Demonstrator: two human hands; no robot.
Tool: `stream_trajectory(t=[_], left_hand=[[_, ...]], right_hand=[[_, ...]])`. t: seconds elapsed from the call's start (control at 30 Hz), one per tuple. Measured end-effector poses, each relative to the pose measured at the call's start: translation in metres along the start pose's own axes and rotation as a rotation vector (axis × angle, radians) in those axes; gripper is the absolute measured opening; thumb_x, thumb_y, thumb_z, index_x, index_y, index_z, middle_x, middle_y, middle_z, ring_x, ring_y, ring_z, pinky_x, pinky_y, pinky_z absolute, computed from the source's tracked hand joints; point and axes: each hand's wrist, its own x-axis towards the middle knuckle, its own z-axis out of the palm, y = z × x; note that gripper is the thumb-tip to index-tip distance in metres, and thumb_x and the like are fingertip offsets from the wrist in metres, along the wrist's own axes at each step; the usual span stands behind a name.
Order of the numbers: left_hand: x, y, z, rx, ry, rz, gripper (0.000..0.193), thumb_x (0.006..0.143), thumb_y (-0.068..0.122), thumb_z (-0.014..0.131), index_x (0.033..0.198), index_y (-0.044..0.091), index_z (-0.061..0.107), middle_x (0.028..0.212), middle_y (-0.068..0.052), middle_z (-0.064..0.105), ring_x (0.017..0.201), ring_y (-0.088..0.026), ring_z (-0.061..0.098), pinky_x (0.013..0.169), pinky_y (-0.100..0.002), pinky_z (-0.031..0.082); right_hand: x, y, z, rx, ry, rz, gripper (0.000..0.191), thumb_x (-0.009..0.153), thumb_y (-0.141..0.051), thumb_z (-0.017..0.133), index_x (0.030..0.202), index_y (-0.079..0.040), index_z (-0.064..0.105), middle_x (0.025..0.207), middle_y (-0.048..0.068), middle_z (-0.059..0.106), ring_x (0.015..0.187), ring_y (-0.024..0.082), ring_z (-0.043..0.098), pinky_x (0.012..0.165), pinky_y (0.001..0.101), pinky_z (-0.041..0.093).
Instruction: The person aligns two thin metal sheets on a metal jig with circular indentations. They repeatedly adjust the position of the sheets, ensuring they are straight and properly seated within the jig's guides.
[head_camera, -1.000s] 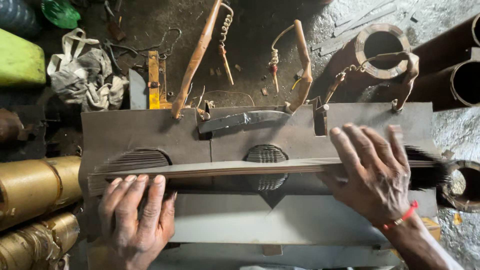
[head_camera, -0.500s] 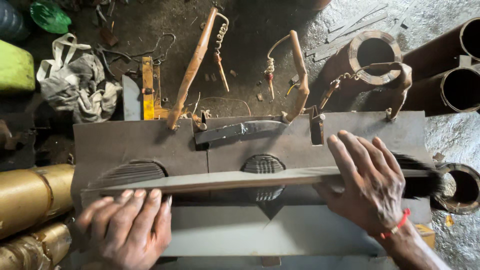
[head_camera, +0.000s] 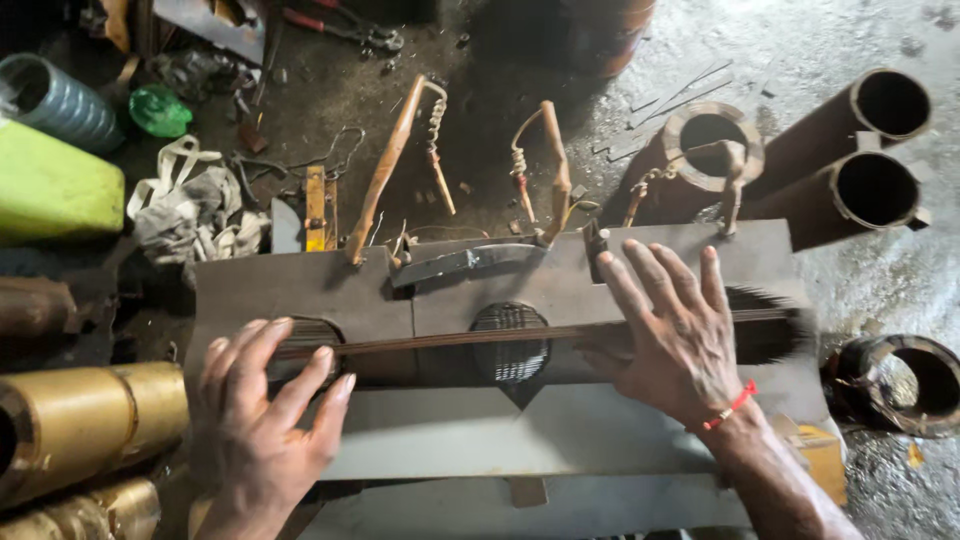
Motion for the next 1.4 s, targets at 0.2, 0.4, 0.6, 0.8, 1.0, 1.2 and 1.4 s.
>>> stream_trajectory(t=[0.2,0.4,0.6,0.8,1.0,1.2,1.4], left_hand=[[0.000,-0.013,-0.004,-0.069,-0.001,0.065,0.034,0.072,0.024,0.087,0.102,0.014,0.075,0.136,-0.016,0.057,0.133,-0.040,0.051,0.114,-0.059,0.037],[-0.013,-0.007,-0.017,0.020,0.066,0.086,0.053,0.077,0.020,0.084,0.125,0.006,0.069,0.139,-0.025,0.054,0.130,-0.043,0.052,0.112,-0.062,0.042],[-0.021,-0.010,-0.006,0.186,0.058,0.069,0.049,0.081,0.019,0.080,0.125,-0.001,0.070,0.121,-0.015,0.062,0.115,-0.033,0.060,0.105,-0.057,0.044],[-0.024,-0.028,0.012,0.088,0.144,0.105,0.035,0.085,0.018,0.081,0.115,0.002,0.073,0.109,-0.009,0.065,0.107,-0.029,0.062,0.103,-0.051,0.043],[-0.009,-0.029,-0.008,-0.001,-0.009,0.053,0.025,0.087,0.018,0.084,0.108,0.007,0.076,0.103,-0.006,0.063,0.104,-0.027,0.061,0.100,-0.051,0.041],[-0.003,0.029,-0.027,-0.167,-0.150,0.201,0.048,0.073,0.028,0.085,0.112,0.004,0.070,0.124,-0.021,0.061,0.122,-0.038,0.056,0.108,-0.059,0.039],[-0.020,0.087,0.009,-0.449,-0.427,0.361,0.076,0.065,0.034,0.088,0.124,-0.004,0.062,0.127,-0.023,0.059,0.124,-0.040,0.054,0.107,-0.061,0.038]], right_hand=[[-0.003,0.001,-0.002,-0.006,-0.049,-0.010,0.102,0.060,-0.054,0.084,0.146,-0.013,0.049,0.149,0.017,0.049,0.139,0.035,0.044,0.114,0.0706,0.027],[-0.011,-0.008,-0.015,-0.035,-0.020,-0.057,0.104,0.059,-0.054,0.081,0.149,-0.014,0.047,0.154,0.017,0.046,0.145,0.033,0.041,0.116,0.0754,0.025],[-0.008,-0.020,0.004,-0.083,0.010,-0.100,0.102,0.057,-0.056,0.080,0.148,-0.018,0.051,0.154,0.011,0.048,0.144,0.032,0.041,0.116,0.0763,0.025],[-0.005,-0.020,0.004,-0.052,-0.022,-0.129,0.096,0.064,-0.055,0.080,0.147,-0.015,0.052,0.151,0.011,0.052,0.139,0.032,0.049,0.119,0.0696,0.031],[-0.007,-0.017,-0.017,0.047,-0.058,-0.196,0.090,0.067,-0.041,0.079,0.145,-0.005,0.052,0.147,0.018,0.055,0.138,0.035,0.051,0.115,0.0640,0.036],[-0.042,-0.057,-0.033,0.445,-0.165,-0.425,0.074,0.072,-0.035,0.086,0.131,0.000,0.059,0.133,0.017,0.057,0.128,0.033,0.054,0.110,0.0489,0.043],[-0.032,-0.070,-0.033,0.478,-0.366,-0.426,0.082,0.060,-0.031,0.089,0.124,0.010,0.059,0.116,0.020,0.058,0.105,0.039,0.054,0.092,0.0472,0.047]])
